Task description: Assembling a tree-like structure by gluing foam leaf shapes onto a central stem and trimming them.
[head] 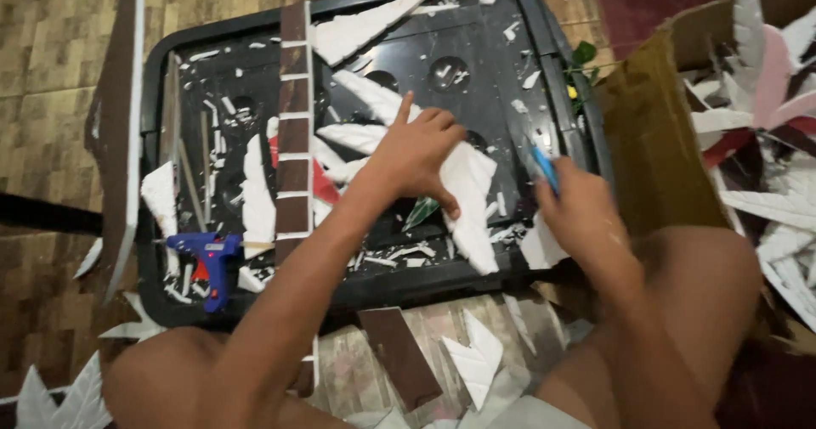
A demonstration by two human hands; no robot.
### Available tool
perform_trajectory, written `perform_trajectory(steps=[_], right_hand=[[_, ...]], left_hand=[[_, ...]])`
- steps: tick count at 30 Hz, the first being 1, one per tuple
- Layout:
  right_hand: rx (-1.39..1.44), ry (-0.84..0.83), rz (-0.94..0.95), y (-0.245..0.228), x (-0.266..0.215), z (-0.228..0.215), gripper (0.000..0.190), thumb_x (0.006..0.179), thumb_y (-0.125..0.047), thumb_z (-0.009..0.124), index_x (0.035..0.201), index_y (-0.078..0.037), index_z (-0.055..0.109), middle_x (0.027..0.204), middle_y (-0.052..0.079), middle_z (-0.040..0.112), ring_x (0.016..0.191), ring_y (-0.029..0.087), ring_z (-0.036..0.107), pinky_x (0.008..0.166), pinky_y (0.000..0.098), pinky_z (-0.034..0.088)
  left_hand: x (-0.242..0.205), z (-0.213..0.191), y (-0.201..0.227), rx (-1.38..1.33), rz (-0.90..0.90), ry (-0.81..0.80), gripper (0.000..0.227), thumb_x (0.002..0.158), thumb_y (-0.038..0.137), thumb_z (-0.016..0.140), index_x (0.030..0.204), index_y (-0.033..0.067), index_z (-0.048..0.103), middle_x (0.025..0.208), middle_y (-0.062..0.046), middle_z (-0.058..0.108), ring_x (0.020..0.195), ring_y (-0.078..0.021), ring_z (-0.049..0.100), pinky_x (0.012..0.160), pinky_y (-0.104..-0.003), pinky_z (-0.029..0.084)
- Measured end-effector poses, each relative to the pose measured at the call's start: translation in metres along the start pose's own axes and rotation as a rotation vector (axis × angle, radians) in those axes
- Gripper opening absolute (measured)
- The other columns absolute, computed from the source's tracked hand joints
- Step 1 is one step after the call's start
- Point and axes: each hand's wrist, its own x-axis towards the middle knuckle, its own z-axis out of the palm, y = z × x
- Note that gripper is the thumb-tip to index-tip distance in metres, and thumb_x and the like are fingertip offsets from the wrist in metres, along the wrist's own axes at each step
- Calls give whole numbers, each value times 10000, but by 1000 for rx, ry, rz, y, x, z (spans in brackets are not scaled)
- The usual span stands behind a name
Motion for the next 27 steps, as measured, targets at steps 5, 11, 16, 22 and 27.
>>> perform_trajectory(steps=[5, 11, 16, 22, 27], right_hand=[[-52, 63, -86, -1, 13, 12, 379, 962, -243, 660, 1289, -54, 636, 1079, 252, 716, 943, 479, 738, 759, 563, 601], [321, 142, -614, -30, -17, -20, 230, 1038, -200, 604, 1190, -92, 739, 1086, 204, 715, 1103, 489, 637, 933, 516, 504], [538, -143, -621, -23, -18, 0, 204, 984, -186, 646, 1118, -67, 743, 868, 208, 716, 848, 383, 691, 798, 490, 514], [963, -450, -520, -34, -34, -22, 189, 977, -122, 649, 1051, -25, 793, 739, 26, 719, 724, 90, 572, 656, 278, 520], [1092, -437, -447, -19, -32, -30, 190, 998, -98, 606, 1007, 35, 742, 705, 60, 650, 658, 98, 532, 551, 231, 408]], left_hand=[[-1, 1, -5, -4, 7, 31, 802, 481, 689, 940, 1107, 230, 737, 1089, -26, 710, 1212, -313, 632, 1229, -640, 211], [-25, -34, 5, -152, 27, 4, 256, 769, 366, 880, 943, 207, 779, 855, 0, 751, 932, -279, 749, 1048, -521, 476], [-46, -58, 24, -188, 36, -19, 221, 816, 377, 835, 894, 192, 745, 823, 12, 755, 907, -283, 749, 977, -523, 473], [-77, -82, 42, -240, 83, -112, 196, 896, 359, 761, 936, 177, 702, 874, -15, 755, 942, -296, 734, 996, -529, 404], [-96, -94, 45, -394, 65, -126, 206, 887, 344, 767, 927, 156, 692, 803, -27, 728, 852, -289, 727, 946, -513, 446]])
